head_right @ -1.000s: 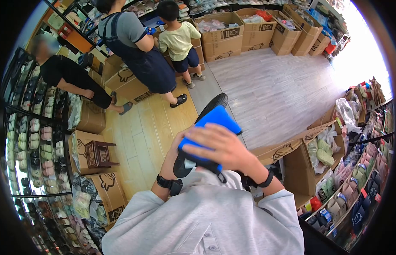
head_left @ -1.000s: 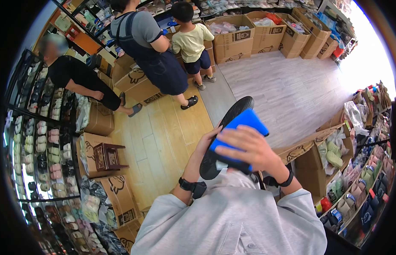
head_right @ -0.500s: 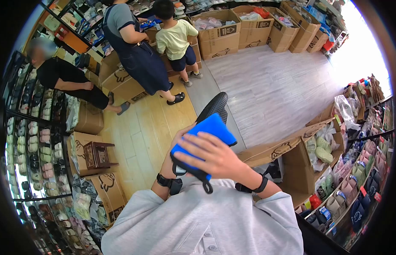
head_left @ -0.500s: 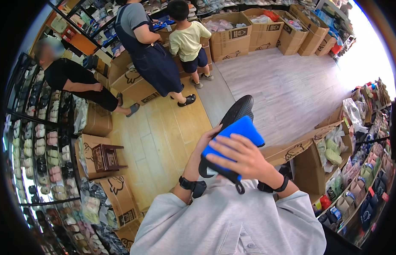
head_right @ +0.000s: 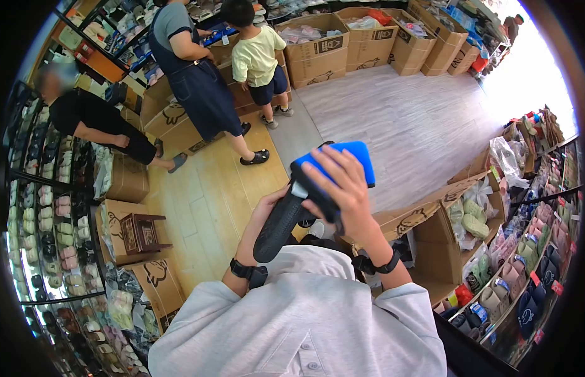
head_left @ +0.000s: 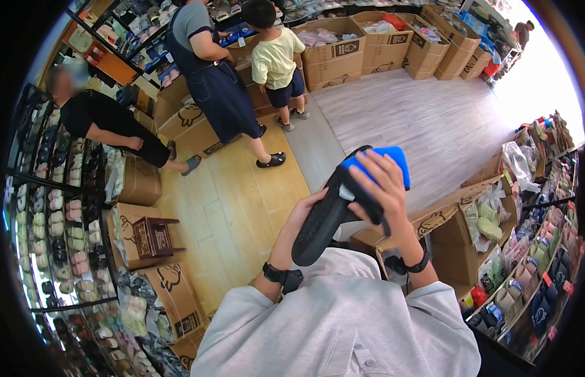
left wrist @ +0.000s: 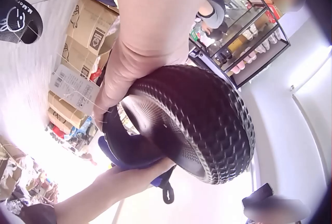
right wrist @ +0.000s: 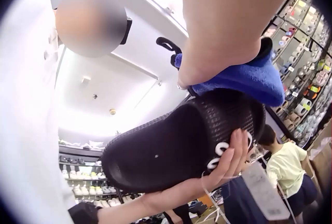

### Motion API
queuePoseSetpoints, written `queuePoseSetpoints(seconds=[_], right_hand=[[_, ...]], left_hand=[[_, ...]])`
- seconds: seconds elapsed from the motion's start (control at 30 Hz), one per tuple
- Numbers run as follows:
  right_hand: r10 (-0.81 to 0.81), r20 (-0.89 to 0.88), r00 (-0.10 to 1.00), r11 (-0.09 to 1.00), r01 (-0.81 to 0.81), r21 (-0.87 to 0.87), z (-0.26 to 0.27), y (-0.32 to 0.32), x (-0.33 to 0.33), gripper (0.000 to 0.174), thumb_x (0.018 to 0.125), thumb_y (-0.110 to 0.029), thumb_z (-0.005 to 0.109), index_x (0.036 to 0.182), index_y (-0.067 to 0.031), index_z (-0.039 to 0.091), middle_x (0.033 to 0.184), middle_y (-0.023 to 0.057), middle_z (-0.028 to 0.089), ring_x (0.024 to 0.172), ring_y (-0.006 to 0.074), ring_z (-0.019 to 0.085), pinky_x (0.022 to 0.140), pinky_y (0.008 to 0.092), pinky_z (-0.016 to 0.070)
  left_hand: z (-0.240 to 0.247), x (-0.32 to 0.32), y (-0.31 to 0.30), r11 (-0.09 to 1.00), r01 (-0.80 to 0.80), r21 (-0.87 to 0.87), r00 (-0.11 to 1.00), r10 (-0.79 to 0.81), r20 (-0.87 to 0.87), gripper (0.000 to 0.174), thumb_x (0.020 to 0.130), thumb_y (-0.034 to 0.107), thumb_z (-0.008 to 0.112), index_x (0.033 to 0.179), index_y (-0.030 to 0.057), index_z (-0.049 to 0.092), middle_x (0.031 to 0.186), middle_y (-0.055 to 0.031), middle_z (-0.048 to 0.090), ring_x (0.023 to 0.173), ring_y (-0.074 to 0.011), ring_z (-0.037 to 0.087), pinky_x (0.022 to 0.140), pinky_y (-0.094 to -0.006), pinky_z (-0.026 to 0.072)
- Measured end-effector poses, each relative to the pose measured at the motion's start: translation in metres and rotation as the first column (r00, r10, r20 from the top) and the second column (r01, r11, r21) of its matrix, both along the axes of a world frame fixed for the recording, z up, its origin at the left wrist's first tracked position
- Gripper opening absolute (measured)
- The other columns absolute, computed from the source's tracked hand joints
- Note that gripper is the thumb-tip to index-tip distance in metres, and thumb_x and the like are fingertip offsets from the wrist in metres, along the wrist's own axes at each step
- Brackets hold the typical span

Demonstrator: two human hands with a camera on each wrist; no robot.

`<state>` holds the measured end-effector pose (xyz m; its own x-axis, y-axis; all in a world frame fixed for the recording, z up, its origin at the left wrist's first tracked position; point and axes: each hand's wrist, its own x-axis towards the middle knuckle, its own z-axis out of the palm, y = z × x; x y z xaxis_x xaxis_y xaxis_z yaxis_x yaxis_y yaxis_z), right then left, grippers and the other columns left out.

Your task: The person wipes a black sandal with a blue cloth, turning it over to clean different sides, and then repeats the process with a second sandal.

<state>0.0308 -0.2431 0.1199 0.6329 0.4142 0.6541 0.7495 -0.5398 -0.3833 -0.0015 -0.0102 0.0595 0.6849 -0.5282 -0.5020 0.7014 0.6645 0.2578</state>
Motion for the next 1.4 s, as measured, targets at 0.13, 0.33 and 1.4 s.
queuePoseSetpoints(seconds=[0.13,0.33,1.4], right_hand=[[0.212,0.042,0.976,0.976,-0.209,-0.062,0.0,0.024,-0.034,0.054,0.094,-0.039,0.075,0.142,-0.0147,0.073,0.15,0.0126,0.068,0.141,0.0335,0.062,0.119,0.0511,0.0448],[0.516,0.053,0.855,0.845,-0.497,-0.2,0.001,0.03,-0.053,0.055,0.093,-0.025,0.064,0.148,-0.0153,0.069,0.15,0.0111,0.067,0.143,0.0286,0.062,0.119,0.0475,0.0469],[0.012,0.002,1.0,0.997,-0.012,-0.077,0.003,0.0,-0.001,0.064,0.086,-0.034,0.088,0.144,-0.0116,0.072,0.153,0.0142,0.066,0.144,0.0368,0.059,0.122,0.0564,0.0413]], left_hand=[[0.032,-0.009,-0.017,0.951,-0.116,0.287,0.984,0.071,0.161,0.038,0.114,0.041,0.057,0.126,0.0075,0.071,0.106,-0.0114,0.081,0.086,-0.0227,0.079,0.082,-0.0353,0.066],[-0.01,0.012,-0.003,0.989,0.125,-0.078,0.991,-0.128,-0.03,0.051,0.11,0.056,0.059,0.116,0.0076,0.074,0.102,-0.0124,0.081,0.087,-0.0263,0.079,0.087,-0.0402,0.0664],[-0.048,0.005,0.011,0.972,0.053,-0.227,0.997,-0.039,0.066,0.039,0.114,0.035,0.058,0.133,0.0023,0.069,0.117,-0.0189,0.08,0.101,-0.0308,0.082,0.084,-0.0449,0.0705]])
